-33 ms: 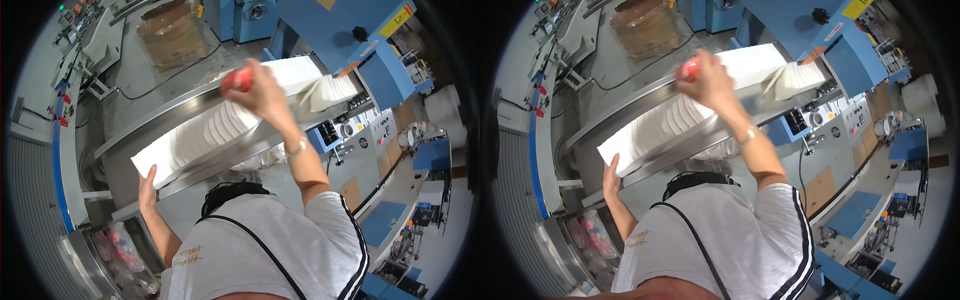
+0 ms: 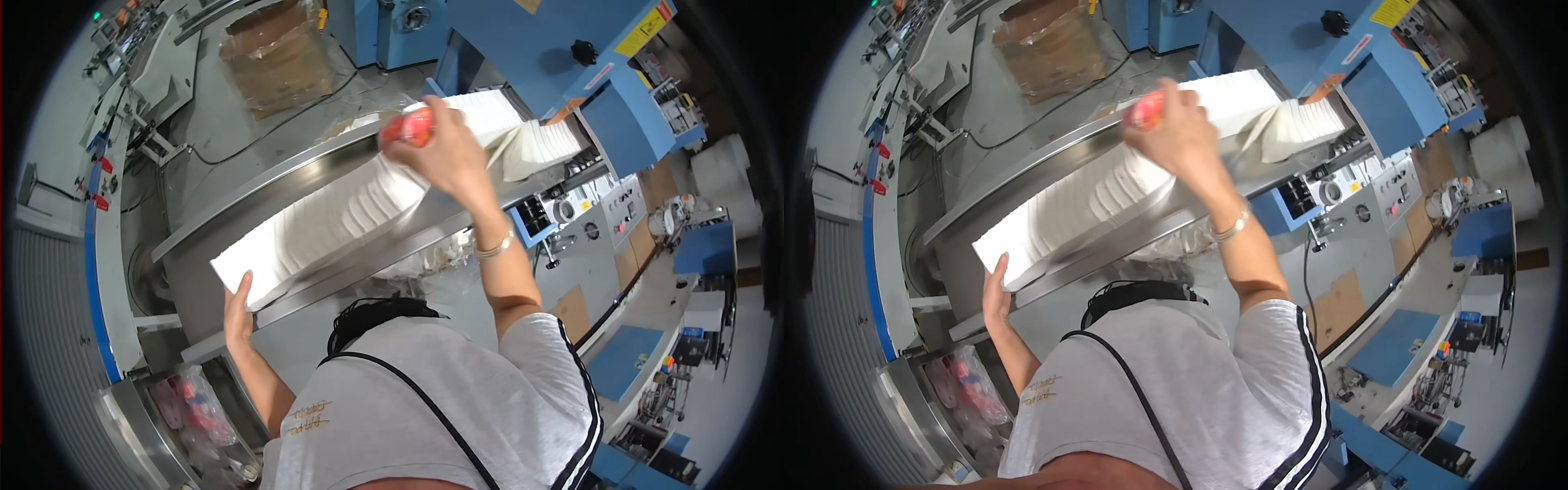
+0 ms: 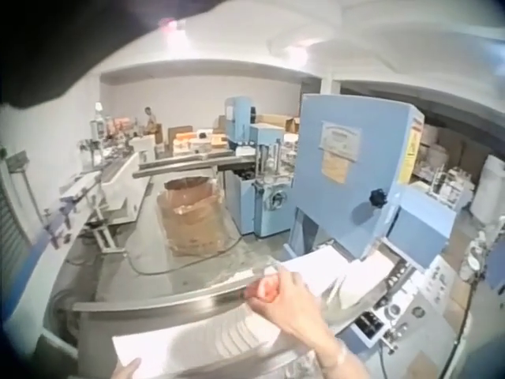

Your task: Loading stacks of paper napkins into a packaging machine conveyor belt.

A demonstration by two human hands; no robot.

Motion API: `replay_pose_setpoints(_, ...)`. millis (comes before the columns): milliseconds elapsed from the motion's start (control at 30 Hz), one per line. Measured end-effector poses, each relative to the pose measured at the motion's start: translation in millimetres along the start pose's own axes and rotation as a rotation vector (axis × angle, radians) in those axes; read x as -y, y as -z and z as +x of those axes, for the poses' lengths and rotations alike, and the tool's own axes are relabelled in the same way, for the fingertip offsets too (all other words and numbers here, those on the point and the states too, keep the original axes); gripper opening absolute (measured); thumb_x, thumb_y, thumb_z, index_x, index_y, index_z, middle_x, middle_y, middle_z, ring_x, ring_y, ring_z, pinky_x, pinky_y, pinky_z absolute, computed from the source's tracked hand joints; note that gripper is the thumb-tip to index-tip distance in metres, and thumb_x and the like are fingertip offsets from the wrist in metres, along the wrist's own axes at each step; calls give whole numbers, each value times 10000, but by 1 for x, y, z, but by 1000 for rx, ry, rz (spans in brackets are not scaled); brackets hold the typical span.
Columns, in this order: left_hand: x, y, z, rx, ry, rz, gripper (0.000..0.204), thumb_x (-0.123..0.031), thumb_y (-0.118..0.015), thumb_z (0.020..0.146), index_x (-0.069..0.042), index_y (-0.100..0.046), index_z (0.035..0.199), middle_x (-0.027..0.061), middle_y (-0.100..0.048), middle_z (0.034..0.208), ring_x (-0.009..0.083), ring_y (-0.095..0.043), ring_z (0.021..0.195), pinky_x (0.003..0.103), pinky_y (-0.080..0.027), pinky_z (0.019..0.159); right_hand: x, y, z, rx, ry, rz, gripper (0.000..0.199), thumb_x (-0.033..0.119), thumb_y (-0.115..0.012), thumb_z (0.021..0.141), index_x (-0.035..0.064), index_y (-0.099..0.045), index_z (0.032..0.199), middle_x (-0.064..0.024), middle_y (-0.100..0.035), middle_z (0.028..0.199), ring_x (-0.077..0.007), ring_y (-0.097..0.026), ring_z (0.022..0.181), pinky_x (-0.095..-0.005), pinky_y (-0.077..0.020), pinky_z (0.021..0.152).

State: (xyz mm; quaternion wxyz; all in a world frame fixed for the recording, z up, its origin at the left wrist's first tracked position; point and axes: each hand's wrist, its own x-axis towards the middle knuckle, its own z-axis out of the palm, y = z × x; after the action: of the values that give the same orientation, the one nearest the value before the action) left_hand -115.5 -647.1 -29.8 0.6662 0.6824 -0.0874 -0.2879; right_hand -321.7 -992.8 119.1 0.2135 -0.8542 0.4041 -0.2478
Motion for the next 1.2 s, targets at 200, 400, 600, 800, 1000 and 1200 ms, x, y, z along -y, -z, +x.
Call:
replay_pose_setpoints(200, 10, 8, 10, 8, 73, -51, 797, -208, -686, 855, 30, -218, 1456, 125, -328, 1457, 232, -306, 1336, 345, -202, 1122, -122, 13, 21, 268, -442, -39, 874, 540, -680, 610, -37, -500, 1242, -290, -587, 1151, -401, -595, 1064, -387, -477, 908)
replay_pose_setpoints(400, 10, 11, 10, -20, 94, -26, 702, -288, -669, 878, -25, -325, 1430, 70, -427, 1402, 215, -397, 1283, 358, -299, 1062, -171, -19, 22, 424, -437, 138, 942, 520, -729, 568, -89, -487, 1246, -259, -603, 1157, -343, -619, 1038, -368, -503, 850)
replay_pose_setpoints(600, 11, 11, 10, -34, 131, -17, 742, -324, -686, 861, -21, -322, 1431, 77, -413, 1414, 220, -388, 1291, 365, -293, 1067, -187, -31, 37, 395, -520, 29, 958, 550, -703, 595, -119, -478, 1242, -274, -590, 1179, -355, -603, 1064, -393, -468, 910)
replay_pose_setpoints(800, 6, 8, 7, -9, 134, -31, 746, -323, -679, 865, -24, -310, 1441, 73, -398, 1435, 225, -377, 1305, 363, -285, 1072, -217, -34, 31, 185, -568, -133, 1063, 657, -630, 641, -155, -396, 1286, -300, -605, 1140, -373, -588, 1107, -400, -324, 1049)
replay_pose_setpoints(1000, 3, 7, 6, 9, 134, -21, 744, -321, -674, 868, -27, -307, 1444, 69, -392, 1444, 224, -370, 1315, 358, -279, 1076, -211, -33, 22, 242, -396, -118, 981, 596, -706, 616, -98, -414, 1244, -309, -634, 1022, -397, -644, 957, -416, -504, 850)
replay_pose_setpoints(1200, 7, 13, 9, -4, 165, -23, 719, -307, -659, 879, -28, -310, 1443, 65, -394, 1443, 223, -369, 1313, 356, -275, 1077, -208, -54, 21, -17, -514, -206, 850, 519, -650, 703, -102, -414, 1233, -332, -591, 1104, -433, -605, 1016, -433, -495, 883)
